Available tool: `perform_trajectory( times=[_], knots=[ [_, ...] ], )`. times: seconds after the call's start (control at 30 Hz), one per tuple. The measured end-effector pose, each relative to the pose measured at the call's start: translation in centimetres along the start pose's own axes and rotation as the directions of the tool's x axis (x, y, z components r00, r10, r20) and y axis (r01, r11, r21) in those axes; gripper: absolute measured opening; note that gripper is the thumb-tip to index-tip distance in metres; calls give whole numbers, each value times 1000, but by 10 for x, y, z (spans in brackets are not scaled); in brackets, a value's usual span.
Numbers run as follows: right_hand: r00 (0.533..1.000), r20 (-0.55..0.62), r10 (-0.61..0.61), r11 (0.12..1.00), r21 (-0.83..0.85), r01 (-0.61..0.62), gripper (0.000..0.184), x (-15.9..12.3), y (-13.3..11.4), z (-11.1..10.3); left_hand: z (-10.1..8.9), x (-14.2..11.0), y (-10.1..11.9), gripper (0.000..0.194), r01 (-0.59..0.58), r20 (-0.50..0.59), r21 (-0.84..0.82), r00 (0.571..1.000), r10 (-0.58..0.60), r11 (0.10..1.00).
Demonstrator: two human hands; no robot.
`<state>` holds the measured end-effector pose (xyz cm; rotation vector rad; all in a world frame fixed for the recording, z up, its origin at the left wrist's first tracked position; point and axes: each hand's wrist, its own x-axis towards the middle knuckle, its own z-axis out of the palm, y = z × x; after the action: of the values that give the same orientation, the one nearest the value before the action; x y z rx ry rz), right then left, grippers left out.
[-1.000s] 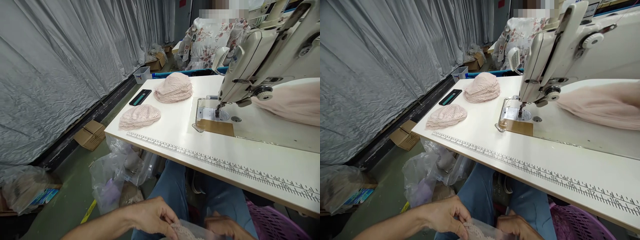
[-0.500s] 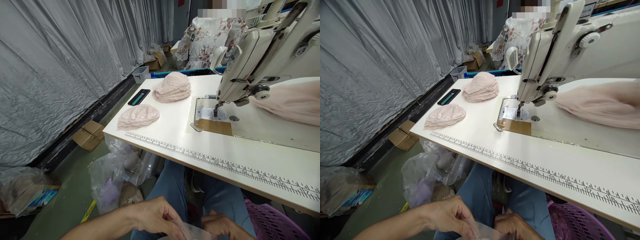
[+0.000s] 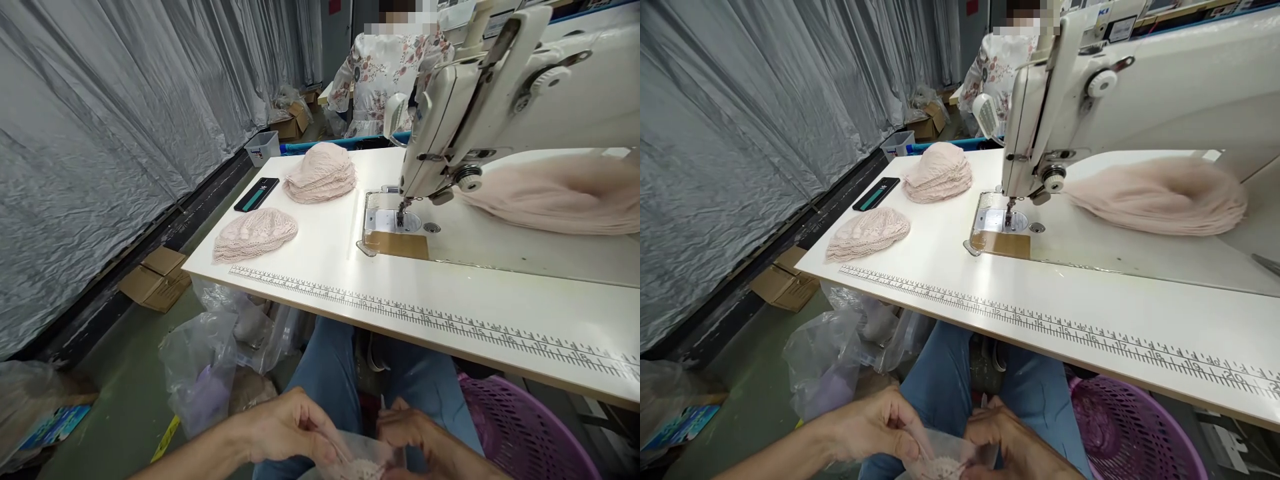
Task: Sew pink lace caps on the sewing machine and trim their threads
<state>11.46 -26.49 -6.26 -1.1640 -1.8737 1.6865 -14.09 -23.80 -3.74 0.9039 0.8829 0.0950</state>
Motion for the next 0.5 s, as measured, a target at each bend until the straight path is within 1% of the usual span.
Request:
perform_trajectory(
  times=[0.03, 0.1, 0.17, 0.27, 0.37, 0.43, 0.5],
  knots=[
    [999, 31, 12, 1000, -1, -12, 14, 1, -1, -1, -1, 0, -1, 48, -1, 1, -10, 1000, 1, 1000],
    [996, 93, 13, 1000, 4, -14, 24, 2, -3, -5, -1, -1, -1, 46, -5, -1, -37, 1000, 5, 999],
    [993, 114, 4, 1000, 7, -5, 28, 4, -7, -5, -1, -1, -1, 44, -6, -11, -61, 1000, 5, 998],
    [999, 52, 3, 1000, -24, -2, 16, 5, -10, -1, 2, 0, 0, 47, 6, -63, -77, 998, -11, 997],
    [998, -31, 51, 997, -54, -52, 5, 5, -11, 6, 5, 1, -1, 50, 2, -139, -84, 990, -14, 996],
    [994, -30, 101, 994, -50, -102, 3, 4, -9, 7, 5, 1, -2, 54, -1, -148, -85, 989, -12, 996],
    [993, -26, 119, 993, -24, -120, 2, 2, -7, 7, 3, -1, -3, 56, 1, -118, -75, 993, -10, 997]
  ],
)
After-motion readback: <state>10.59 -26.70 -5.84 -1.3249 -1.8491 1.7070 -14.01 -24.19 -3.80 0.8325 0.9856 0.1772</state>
